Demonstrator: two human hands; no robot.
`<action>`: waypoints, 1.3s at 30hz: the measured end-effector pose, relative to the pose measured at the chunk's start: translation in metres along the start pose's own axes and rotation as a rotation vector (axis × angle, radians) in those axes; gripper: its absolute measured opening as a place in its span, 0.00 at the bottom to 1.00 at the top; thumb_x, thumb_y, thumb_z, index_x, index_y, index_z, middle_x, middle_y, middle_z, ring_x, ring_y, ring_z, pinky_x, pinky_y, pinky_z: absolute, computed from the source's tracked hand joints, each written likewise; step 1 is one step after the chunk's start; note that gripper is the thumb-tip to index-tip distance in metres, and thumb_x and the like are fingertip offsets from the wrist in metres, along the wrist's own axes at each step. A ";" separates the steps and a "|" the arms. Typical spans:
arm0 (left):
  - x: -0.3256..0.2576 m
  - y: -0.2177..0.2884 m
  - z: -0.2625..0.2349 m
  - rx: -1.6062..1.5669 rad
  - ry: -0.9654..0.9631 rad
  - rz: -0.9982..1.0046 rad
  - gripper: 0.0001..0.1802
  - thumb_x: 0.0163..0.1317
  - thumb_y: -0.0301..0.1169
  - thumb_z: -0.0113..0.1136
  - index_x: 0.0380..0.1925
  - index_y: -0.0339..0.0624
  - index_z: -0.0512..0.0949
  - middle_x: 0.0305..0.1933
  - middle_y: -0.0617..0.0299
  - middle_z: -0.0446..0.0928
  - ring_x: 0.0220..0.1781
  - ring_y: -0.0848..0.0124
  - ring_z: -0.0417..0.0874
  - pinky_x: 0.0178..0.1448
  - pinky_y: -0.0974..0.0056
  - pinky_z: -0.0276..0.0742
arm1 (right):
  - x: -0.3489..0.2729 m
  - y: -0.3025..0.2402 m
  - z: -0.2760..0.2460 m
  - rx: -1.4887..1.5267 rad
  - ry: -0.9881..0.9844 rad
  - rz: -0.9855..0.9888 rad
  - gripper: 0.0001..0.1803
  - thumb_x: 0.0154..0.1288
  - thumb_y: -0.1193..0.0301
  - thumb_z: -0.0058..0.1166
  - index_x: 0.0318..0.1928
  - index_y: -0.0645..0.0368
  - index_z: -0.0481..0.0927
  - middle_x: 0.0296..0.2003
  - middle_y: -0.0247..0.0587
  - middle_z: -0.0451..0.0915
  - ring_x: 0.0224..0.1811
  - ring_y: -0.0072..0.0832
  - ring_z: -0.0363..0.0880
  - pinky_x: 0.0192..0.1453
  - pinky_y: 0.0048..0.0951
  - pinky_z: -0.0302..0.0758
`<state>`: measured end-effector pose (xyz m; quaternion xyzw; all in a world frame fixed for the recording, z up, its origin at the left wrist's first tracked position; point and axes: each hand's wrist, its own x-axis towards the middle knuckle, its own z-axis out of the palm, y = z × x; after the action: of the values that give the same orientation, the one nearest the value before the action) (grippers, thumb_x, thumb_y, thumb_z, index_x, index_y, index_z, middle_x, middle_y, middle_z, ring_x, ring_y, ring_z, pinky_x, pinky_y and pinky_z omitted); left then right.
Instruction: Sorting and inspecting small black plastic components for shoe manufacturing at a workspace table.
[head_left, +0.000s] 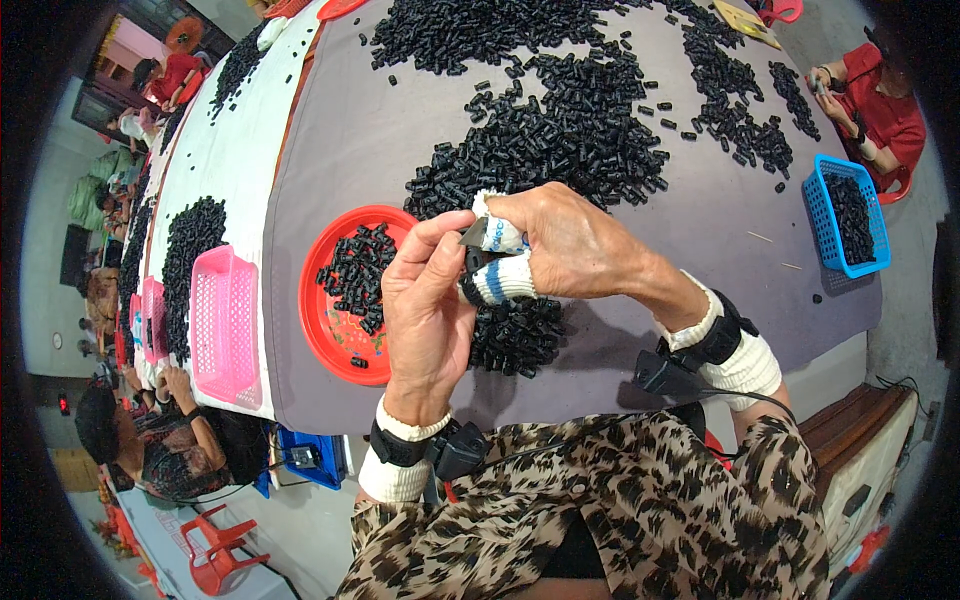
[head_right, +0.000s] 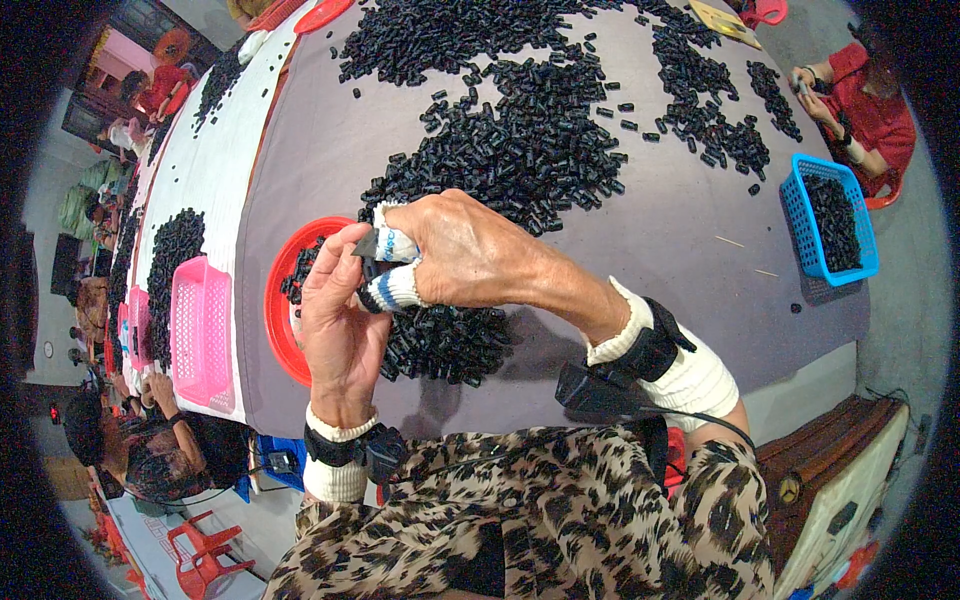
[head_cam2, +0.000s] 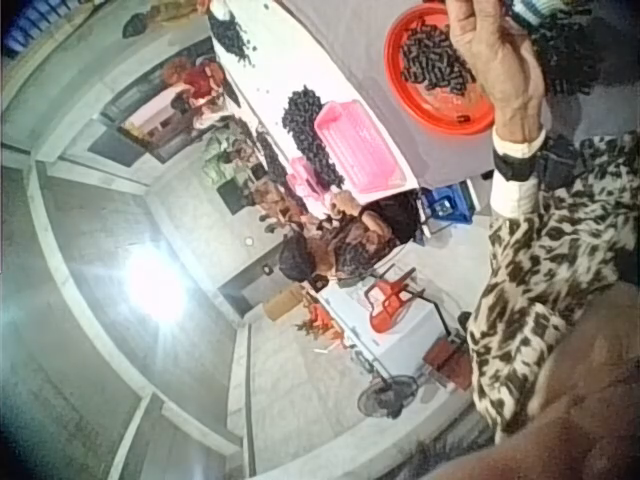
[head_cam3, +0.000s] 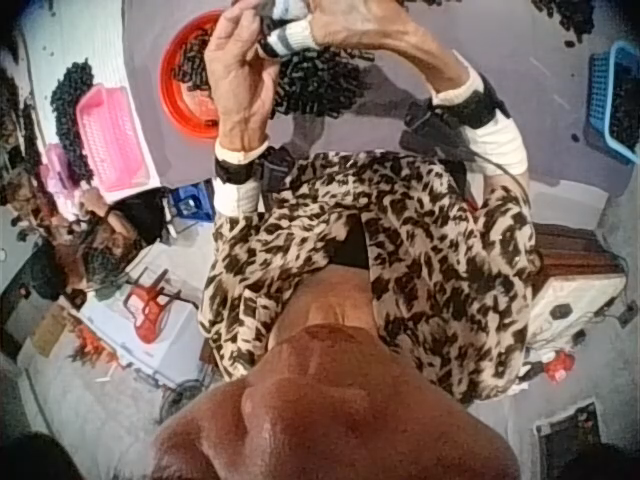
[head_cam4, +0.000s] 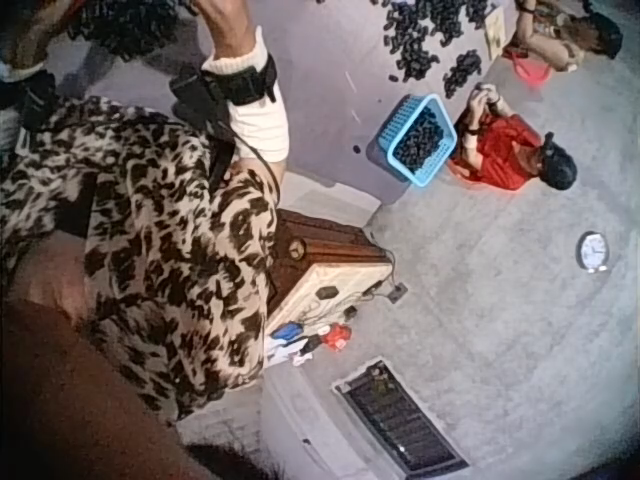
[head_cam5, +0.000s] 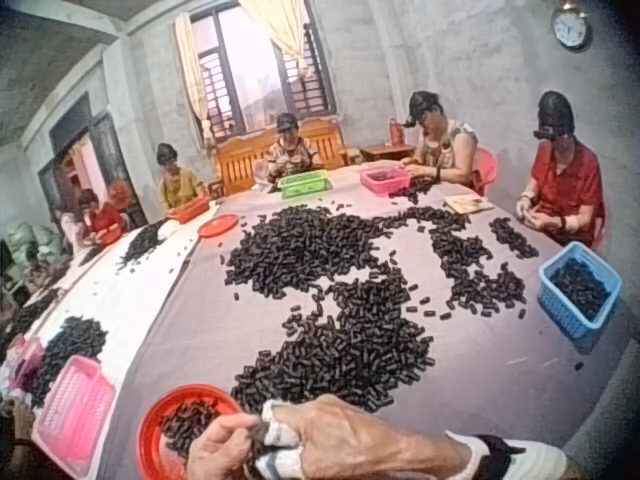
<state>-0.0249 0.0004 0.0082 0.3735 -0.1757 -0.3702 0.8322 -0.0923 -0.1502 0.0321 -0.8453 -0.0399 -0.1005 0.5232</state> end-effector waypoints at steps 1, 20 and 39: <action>0.000 0.000 0.001 0.016 0.016 0.012 0.13 0.62 0.26 0.50 0.46 0.34 0.71 0.43 0.59 0.76 0.45 0.71 0.77 0.52 0.66 0.73 | 0.000 0.001 0.000 -0.005 0.005 -0.017 0.20 0.47 0.59 0.60 0.27 0.66 0.74 0.21 0.50 0.76 0.23 0.42 0.77 0.29 0.36 0.70; 0.005 0.003 0.011 0.019 0.053 0.036 0.11 0.62 0.26 0.53 0.43 0.34 0.73 0.39 0.59 0.77 0.40 0.75 0.78 0.45 0.70 0.75 | 0.000 0.004 0.000 0.109 0.032 0.033 0.20 0.49 0.58 0.60 0.28 0.65 0.75 0.21 0.45 0.76 0.21 0.33 0.74 0.29 0.33 0.69; 0.006 0.005 0.000 0.046 0.163 -0.011 0.11 0.54 0.20 0.55 0.40 0.32 0.73 0.33 0.60 0.76 0.33 0.76 0.77 0.39 0.72 0.73 | -0.001 0.012 0.015 0.129 0.109 0.018 0.19 0.46 0.61 0.65 0.27 0.64 0.74 0.19 0.39 0.74 0.20 0.27 0.71 0.27 0.29 0.68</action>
<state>-0.0186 -0.0017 0.0118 0.4223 -0.1140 -0.3389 0.8329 -0.0889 -0.1424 0.0152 -0.8034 -0.0103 -0.1388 0.5789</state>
